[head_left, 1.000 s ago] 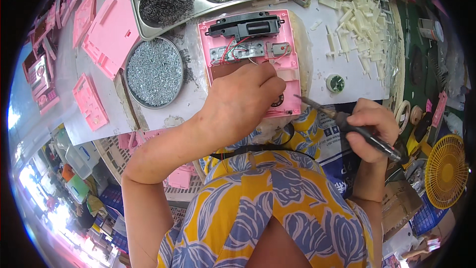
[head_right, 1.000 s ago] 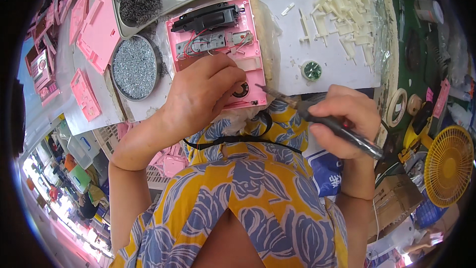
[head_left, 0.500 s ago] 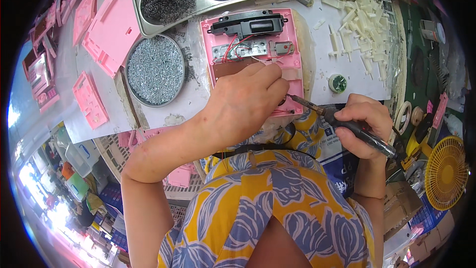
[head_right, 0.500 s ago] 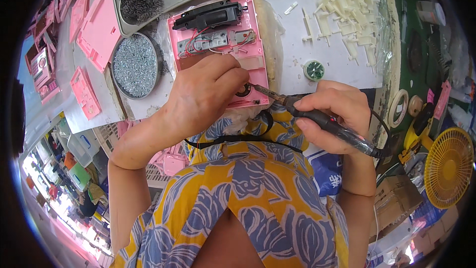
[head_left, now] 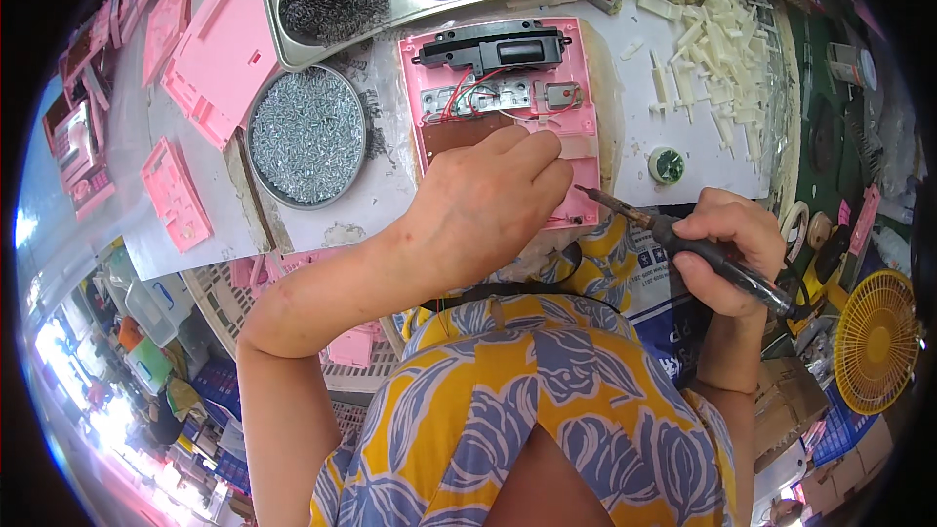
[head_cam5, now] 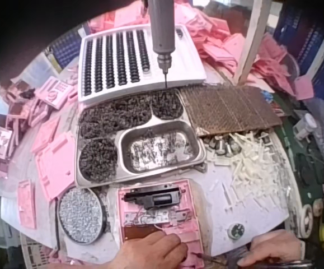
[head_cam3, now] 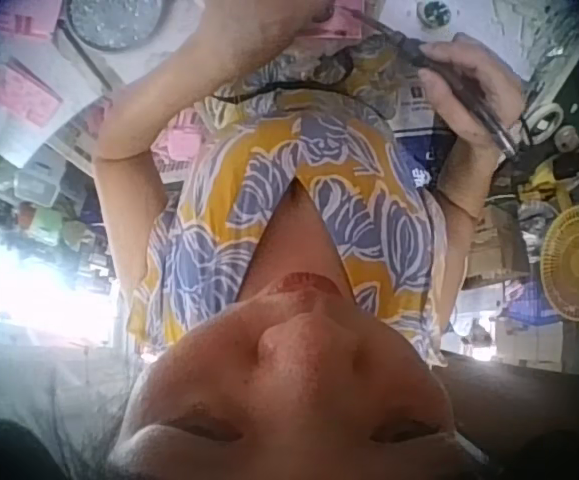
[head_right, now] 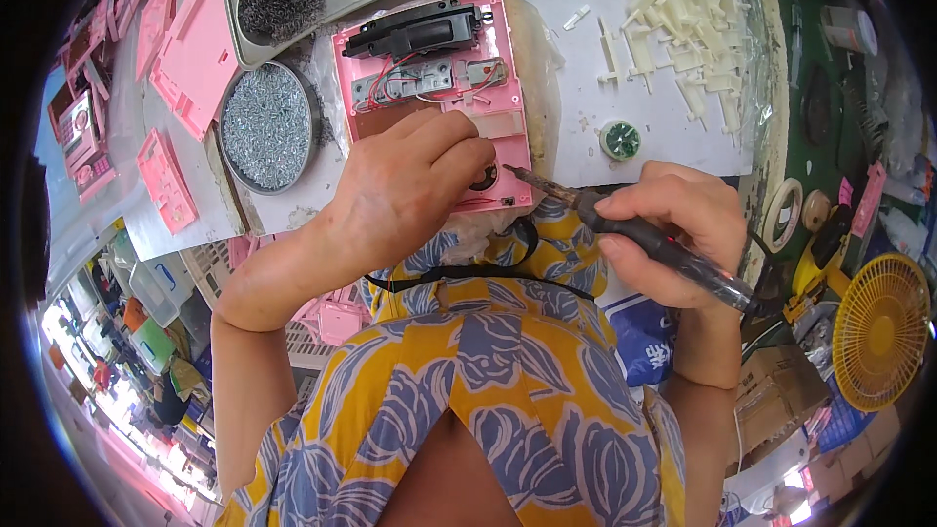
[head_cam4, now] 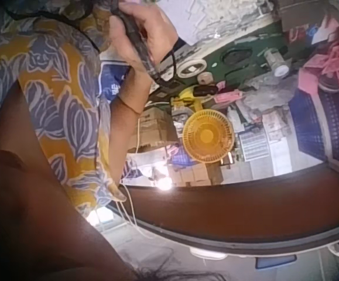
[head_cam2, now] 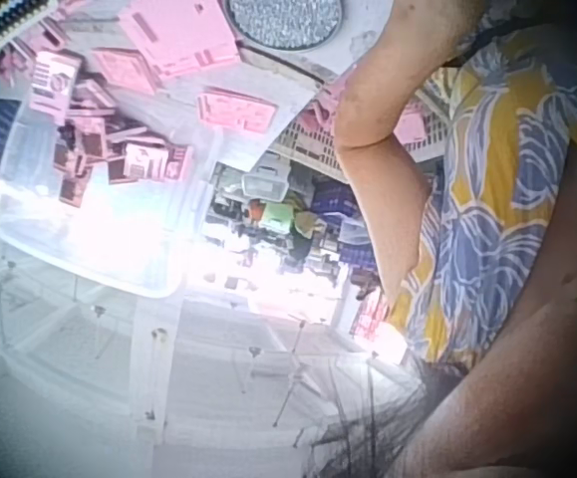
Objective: Assembling internal components and securing the casing of pink electronic devices using a soldering iron and an electric screwdriver.
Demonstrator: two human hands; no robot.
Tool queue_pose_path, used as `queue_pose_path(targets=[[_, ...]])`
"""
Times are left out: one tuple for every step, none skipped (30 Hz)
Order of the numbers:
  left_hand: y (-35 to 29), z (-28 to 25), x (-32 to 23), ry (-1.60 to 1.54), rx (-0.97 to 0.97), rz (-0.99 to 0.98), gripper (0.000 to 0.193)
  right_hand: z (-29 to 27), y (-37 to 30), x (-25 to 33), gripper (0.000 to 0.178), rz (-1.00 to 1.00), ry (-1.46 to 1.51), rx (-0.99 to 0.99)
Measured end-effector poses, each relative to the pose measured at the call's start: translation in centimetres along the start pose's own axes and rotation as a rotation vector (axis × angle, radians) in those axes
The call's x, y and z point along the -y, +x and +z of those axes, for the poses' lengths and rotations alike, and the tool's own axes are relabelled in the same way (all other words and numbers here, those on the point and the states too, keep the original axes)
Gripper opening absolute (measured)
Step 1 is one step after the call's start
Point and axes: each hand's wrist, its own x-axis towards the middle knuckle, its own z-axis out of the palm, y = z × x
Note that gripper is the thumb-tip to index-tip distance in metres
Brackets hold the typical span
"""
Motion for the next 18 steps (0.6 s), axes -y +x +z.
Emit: queue_pose_path(targets=[[-0.03,0.01,0.04,-0.004,-0.003,0.002,0.029,-0.27,-0.18,0.02,0.025,-0.001,0.0,-0.008],[-0.08,0.01,0.08,-0.009,-0.005,0.003,0.029,-0.55,-0.33,0.02,0.025,-0.007,0.005,-0.018],[-0.09,0.01,0.14,-0.013,-0.007,0.006,0.029,-0.82,-0.52,-0.01,0.025,-0.012,0.01,-0.03],[-0.1,-0.04,0.19,-0.018,-0.008,0.013,0.029,-1.0,-0.64,-0.02,0.026,-0.017,0.016,-0.042],[-0.11,-0.12,0.23,-0.022,-0.009,0.021,0.029,-1.11,-0.69,0.02,0.026,-0.02,0.036,-0.054],[-0.12,-0.19,0.27,-0.028,-0.01,0.029,0.029,-1.21,-0.74,0.11,0.026,-0.021,0.055,-0.065],[-0.14,-0.22,0.34,-0.024,-0.015,0.038,0.029,-1.27,-0.79,0.16,0.026,-0.023,0.075,-0.077],[-0.16,-0.24,0.43,-0.021,-0.02,0.047,0.029,-1.26,-0.76,0.16,0.026,-0.029,0.079,-0.068],[-0.18,-0.24,0.46,-0.016,-0.024,0.055,0.029,-1.18,-0.69,0.06,0.026,-0.036,0.085,-0.06],[-0.17,-0.3,0.44,-0.01,-0.026,0.064,0.029,-1.11,-0.6,-0.02,0.026,-0.044,0.09,-0.051],[-0.13,-0.4,0.41,-0.003,-0.028,0.072,0.029,-1.07,-0.53,-0.07,0.026,-0.043,0.079,-0.028],[-0.09,-0.48,0.38,0.003,-0.031,0.08,0.029,-1.05,-0.42,-0.1,0.026,-0.042,0.068,-0.004],[-0.05,-0.54,0.34,0.007,-0.037,0.086,0.029,-1.0,-0.33,-0.1,0.027,-0.041,0.056,0.02],[0.0,-0.58,0.29,0.012,-0.043,0.092,0.03,-0.87,-0.28,-0.07,0.027,-0.04,0.049,0.02],[0.01,-0.58,0.24,0.017,-0.049,0.096,0.03,-0.66,-0.22,-0.15,0.026,-0.041,0.043,0.021],[0.0,-0.62,0.19,0.034,-0.029,0.097,0.03,-0.49,-0.17,-0.2,0.026,-0.041,0.037,0.022],[0.0,-0.69,0.13,0.05,-0.008,0.099,0.031,-0.38,-0.09,-0.2,0.026,-0.038,0.03,0.025],[0.01,-0.78,0.11,0.064,0.012,0.1,0.031,-0.31,0.07,-0.16,0.025,-0.032,0.022,0.031]])
